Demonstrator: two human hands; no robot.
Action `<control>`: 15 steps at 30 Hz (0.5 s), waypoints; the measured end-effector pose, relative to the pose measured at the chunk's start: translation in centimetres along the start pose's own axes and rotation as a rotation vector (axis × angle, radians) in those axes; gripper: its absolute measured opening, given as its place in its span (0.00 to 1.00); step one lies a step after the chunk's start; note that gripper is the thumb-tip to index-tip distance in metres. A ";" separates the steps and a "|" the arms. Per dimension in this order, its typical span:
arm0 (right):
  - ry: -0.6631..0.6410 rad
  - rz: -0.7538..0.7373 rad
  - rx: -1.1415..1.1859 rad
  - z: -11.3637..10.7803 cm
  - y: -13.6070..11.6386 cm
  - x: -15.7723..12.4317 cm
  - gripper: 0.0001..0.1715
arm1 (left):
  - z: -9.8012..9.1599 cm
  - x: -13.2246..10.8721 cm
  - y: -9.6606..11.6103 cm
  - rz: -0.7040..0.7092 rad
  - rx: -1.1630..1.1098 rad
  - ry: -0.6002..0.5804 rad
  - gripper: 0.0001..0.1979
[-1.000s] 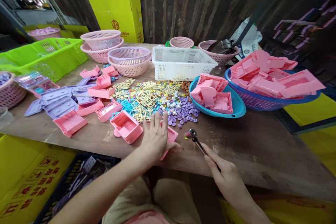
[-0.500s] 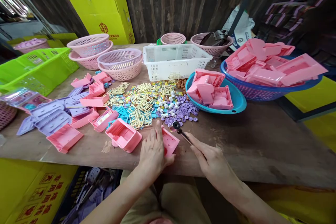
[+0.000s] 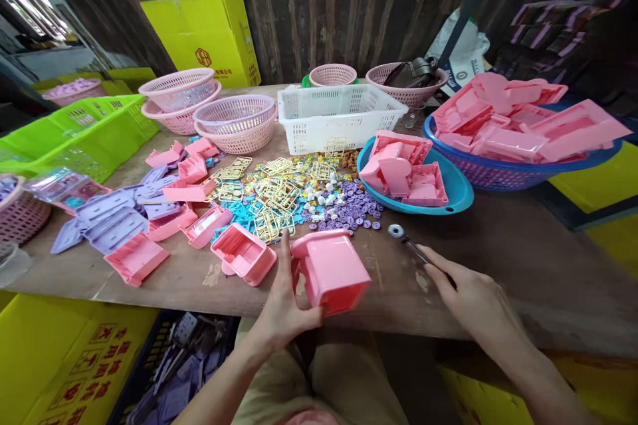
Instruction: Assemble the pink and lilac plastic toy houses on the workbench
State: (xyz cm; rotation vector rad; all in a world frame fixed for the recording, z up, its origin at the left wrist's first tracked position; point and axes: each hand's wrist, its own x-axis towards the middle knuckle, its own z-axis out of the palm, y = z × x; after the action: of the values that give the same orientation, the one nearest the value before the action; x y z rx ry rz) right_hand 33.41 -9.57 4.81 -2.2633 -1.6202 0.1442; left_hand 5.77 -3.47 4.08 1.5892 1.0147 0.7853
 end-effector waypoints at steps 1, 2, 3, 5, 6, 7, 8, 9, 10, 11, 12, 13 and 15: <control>-0.003 0.069 -0.120 0.3 1.5 0.0 0.21 | 0.1 -0.2 -0.1 0.015 -0.121 -0.040 0.58; -0.002 0.126 -0.222 0.8 2.9 -0.1 0.21 | 0.3 -0.3 -0.2 0.029 -0.228 -0.065 0.58; 0.007 0.165 -0.300 1.3 4.1 -0.2 0.21 | 0.5 -0.2 -0.2 0.029 -0.319 -0.073 0.59; 0.050 0.186 -0.387 2.2 5.9 -0.4 0.21 | 1.1 0.0 -0.3 -0.038 -0.486 -0.049 0.59; 0.087 0.173 -0.411 2.6 6.4 -0.5 0.21 | 1.5 0.2 -0.3 -0.098 -0.579 -0.026 0.57; 0.128 0.144 -0.428 2.8 6.6 -0.6 0.21 | 1.8 0.4 -0.2 -0.171 -0.679 -0.004 0.53; 0.173 0.099 -0.434 3.0 6.4 -0.6 0.22 | 2.2 0.6 -0.1 -0.253 -0.780 0.015 0.48; 0.220 0.040 -0.422 3.1 5.9 -0.7 0.23 | 2.5 0.8 0.0 -0.338 -0.875 0.033 0.42; 0.266 -0.028 -0.379 3.1 5.1 -0.8 0.24 | 2.8 1.0 0.1 -0.420 -0.961 0.047 0.36; 0.302 -0.103 -0.306 3.0 4.0 -0.9 0.25 | 3.0 1.2 0.3 -0.494 -1.033 0.054 0.32; 0.326 -0.181 -0.210 3.0 2.6 -1.1 0.26 | 3.1 1.3 0.6 -0.557 -1.092 0.058 0.30; 0.346 -0.257 -0.100 2.9 1.1 -1.4 0.28 | 3.2 1.4 0.8 -0.613 -1.133 0.060 0.28; 0.360 -0.391 0.080 2.9 -2.1 -2.1 0.33 | 3.2 1.6 1.3 -0.694 -1.169 0.063 0.25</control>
State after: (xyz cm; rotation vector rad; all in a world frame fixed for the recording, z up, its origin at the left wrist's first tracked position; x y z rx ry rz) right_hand 30.03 -10.26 2.52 -1.7460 -1.7744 -0.2759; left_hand 9.58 -3.50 4.54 0.1853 0.7987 0.7046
